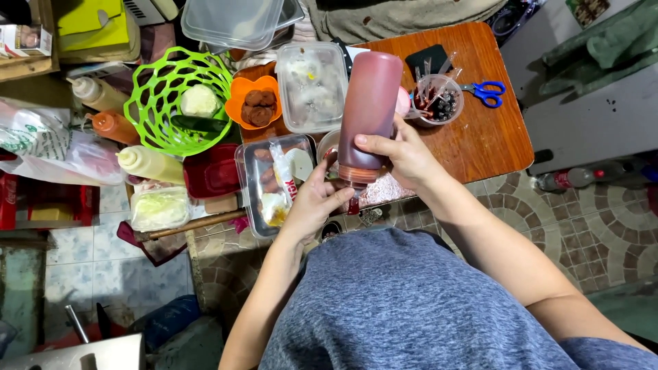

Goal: Assembling meal boxes by portioning various food components into containers, applying sauces, and managing cooking on a stove.

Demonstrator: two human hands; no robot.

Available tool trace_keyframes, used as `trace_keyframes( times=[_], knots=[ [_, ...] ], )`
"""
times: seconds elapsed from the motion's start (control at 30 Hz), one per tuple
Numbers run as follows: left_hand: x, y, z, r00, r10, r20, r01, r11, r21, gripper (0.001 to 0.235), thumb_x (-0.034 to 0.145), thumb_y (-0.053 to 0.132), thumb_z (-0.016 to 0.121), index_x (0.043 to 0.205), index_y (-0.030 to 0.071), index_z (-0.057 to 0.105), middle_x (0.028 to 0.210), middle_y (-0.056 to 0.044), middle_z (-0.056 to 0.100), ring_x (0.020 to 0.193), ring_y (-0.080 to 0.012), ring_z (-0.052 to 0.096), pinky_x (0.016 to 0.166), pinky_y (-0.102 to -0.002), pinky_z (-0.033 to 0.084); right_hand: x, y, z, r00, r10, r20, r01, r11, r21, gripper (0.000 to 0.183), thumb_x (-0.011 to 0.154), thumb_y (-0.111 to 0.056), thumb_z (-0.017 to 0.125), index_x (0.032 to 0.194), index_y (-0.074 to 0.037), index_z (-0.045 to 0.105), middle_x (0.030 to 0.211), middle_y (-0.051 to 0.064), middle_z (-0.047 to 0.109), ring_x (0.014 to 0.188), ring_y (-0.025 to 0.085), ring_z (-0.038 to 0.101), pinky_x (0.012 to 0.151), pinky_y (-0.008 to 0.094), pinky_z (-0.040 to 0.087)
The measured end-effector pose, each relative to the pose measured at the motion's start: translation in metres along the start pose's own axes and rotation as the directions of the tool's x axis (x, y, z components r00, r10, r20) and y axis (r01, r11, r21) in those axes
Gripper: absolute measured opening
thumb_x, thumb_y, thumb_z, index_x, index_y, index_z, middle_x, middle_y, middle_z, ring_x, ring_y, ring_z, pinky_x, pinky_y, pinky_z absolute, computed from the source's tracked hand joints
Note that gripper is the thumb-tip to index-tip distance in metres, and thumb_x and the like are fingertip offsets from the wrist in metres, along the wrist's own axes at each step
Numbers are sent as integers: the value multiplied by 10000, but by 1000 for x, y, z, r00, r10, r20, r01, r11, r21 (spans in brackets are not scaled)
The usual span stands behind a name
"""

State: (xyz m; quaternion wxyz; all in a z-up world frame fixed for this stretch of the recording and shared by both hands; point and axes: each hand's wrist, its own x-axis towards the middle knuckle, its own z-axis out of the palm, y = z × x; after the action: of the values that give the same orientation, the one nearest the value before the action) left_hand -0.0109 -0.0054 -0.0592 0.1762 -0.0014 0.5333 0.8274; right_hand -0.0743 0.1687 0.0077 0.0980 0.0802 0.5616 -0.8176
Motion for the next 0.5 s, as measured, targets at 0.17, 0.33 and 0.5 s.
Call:
trace_keyframes(
  times=[0.17,0.33,0.5],
  knots=[
    [4,-14,-8,1000,-10,2,10,1000,-14,905,897,74,789,1623,63,248,983,-176,743,723,-126,674,599,-230,552,1,2,0,1000,-2,-1,2,1000,1,592,695,-57,931,1211,-52,642,1002,93,702,941,222,698,837,420,627],
    [2,-11,-5,1000,-15,1,15,999,-46,891,893,57,788,1615,56,266,982,-174,738,726,-130,680,607,-235,561,4,6,-4,1000,-3,2,3,1000,2,580,704,-67,933,1207,-56,645,1004,90,705,939,215,694,837,426,627],
    [1,0,4,1000,-24,10,25,998,-51,883,899,67,783,1622,68,276,1039,-189,739,847,-154,690,679,-245,575,4,4,-6,1000,10,6,-10,1000,20,580,720,-62,925,1220,-37,632,1004,100,704,934,225,702,844,427,625]
  ],
)
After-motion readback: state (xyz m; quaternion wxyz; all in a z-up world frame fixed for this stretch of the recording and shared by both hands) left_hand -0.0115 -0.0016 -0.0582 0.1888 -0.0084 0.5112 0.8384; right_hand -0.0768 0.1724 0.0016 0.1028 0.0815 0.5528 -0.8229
